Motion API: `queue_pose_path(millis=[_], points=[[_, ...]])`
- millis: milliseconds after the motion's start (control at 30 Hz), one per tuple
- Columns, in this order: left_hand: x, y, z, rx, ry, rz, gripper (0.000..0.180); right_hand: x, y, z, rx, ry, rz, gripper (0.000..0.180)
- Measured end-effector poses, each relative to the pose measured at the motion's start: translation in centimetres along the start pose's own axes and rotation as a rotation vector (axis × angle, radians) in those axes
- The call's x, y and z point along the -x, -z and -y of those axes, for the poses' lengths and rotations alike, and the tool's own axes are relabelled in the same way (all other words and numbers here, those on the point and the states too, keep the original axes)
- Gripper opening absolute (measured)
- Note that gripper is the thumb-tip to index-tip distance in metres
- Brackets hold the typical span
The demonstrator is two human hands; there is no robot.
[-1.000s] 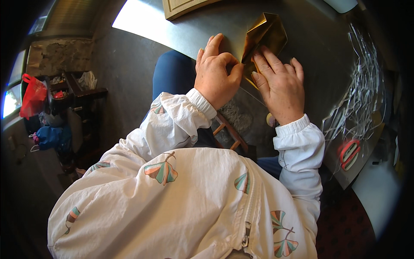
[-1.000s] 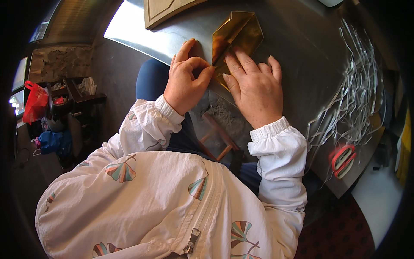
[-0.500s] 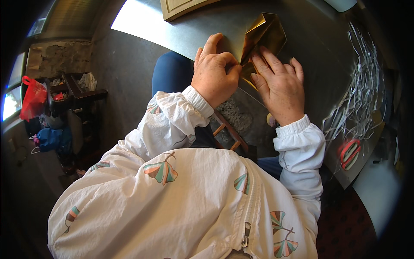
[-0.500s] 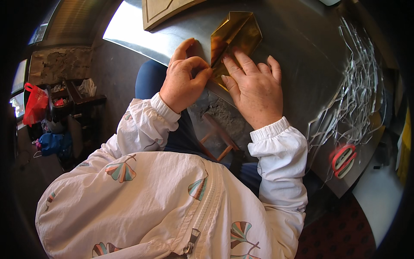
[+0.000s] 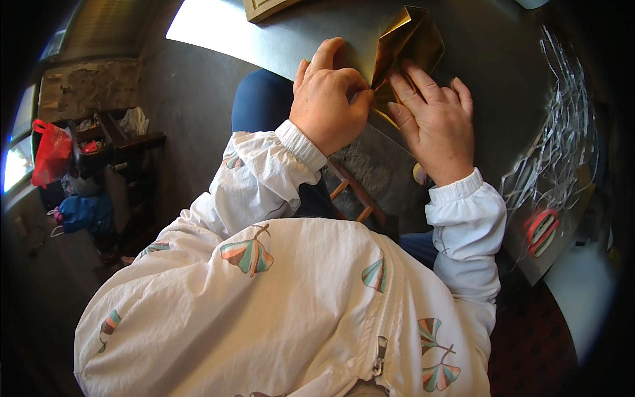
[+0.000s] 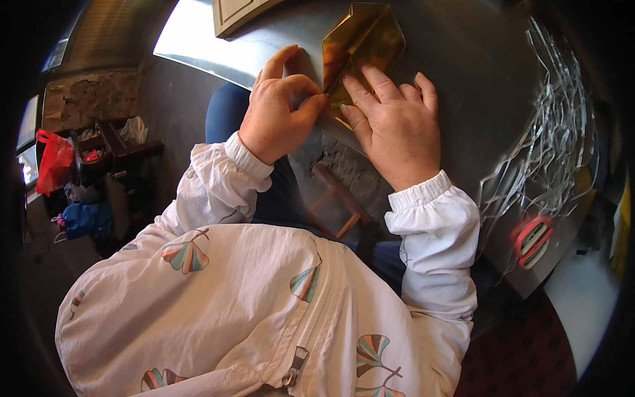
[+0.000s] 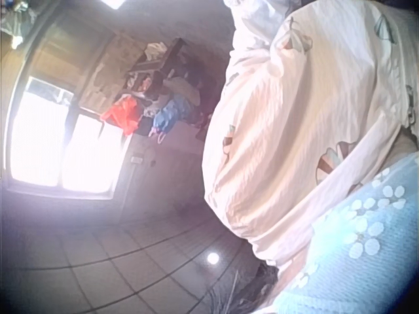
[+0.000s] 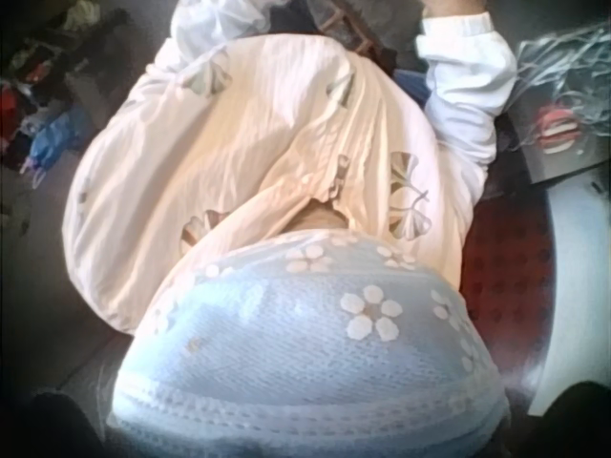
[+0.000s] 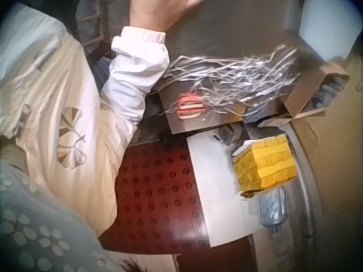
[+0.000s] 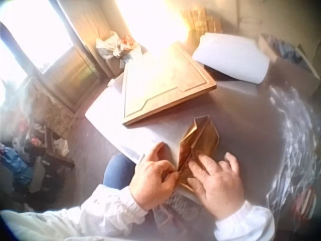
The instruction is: The person folds a gold-colored sheet of paper by hand on a metal table, repeatedly creasing and shaping it into a compact form. The person handles the paper directly without tools, adjusting folds and pressing edges to maintain shape.
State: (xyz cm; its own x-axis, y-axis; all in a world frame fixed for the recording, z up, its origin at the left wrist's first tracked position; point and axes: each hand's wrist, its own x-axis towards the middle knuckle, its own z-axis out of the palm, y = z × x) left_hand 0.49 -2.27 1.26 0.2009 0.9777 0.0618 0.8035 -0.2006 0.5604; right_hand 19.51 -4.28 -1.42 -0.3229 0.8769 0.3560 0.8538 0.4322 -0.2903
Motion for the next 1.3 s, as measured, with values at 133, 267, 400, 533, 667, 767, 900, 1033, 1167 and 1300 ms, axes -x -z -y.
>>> queue_pose_path(millis=[133, 267, 400, 533, 667, 767, 900, 1033, 1167, 1300], points=[[0.1, 0.1, 0.3, 0.017, -0.027, -0.005, 0.016, 0.0, 0.1, 0.0, 0.000, 0.002, 0.002, 0.034], [0.9, 0.3, 1.2, 0.060, -0.107, -0.035, 0.020, 0.0, 0.2, 0.0, 0.011, 0.004, 0.015, 0.034], [2.4, 0.2, 2.0, -0.237, -0.420, -0.098, 0.041, 0.0, 0.1, 0.1, 0.009, 0.006, 0.007, 0.033], [3.2, -0.4, 2.4, -0.325, -0.442, 0.083, 0.054, 0.0, 0.1, 0.0, 0.017, 0.009, 0.008, 0.033], [3.3, -0.6, 2.9, -0.318, -0.430, 0.065, 0.062, -0.1, 0.1, 0.0, 0.016, 0.016, 0.014, 0.034], [3.7, -0.5, 3.1, -0.285, -0.403, 0.055, 0.068, -0.1, 0.2, 0.0, 0.015, 0.016, 0.022, 0.034], [4.6, -0.3, 2.8, -0.306, -0.406, 0.062, 0.074, -0.1, 0.2, 0.0, 0.042, 0.032, 0.019, 0.034], [4.7, -1.2, 2.3, -0.276, -0.628, 0.148, 0.086, 0.1, 0.0, -0.3, 0.032, 0.030, 0.019, 0.034], [4.6, -1.7, 2.5, -0.212, -0.573, 0.187, 0.088, 0.0, 0.0, -0.6, 0.006, 0.053, 0.000, 0.031], [4.5, -1.6, 2.9, -0.210, -0.589, 0.195, 0.090, -0.6, 1.5, -1.4, -0.011, 0.050, 0.160, 0.035]])
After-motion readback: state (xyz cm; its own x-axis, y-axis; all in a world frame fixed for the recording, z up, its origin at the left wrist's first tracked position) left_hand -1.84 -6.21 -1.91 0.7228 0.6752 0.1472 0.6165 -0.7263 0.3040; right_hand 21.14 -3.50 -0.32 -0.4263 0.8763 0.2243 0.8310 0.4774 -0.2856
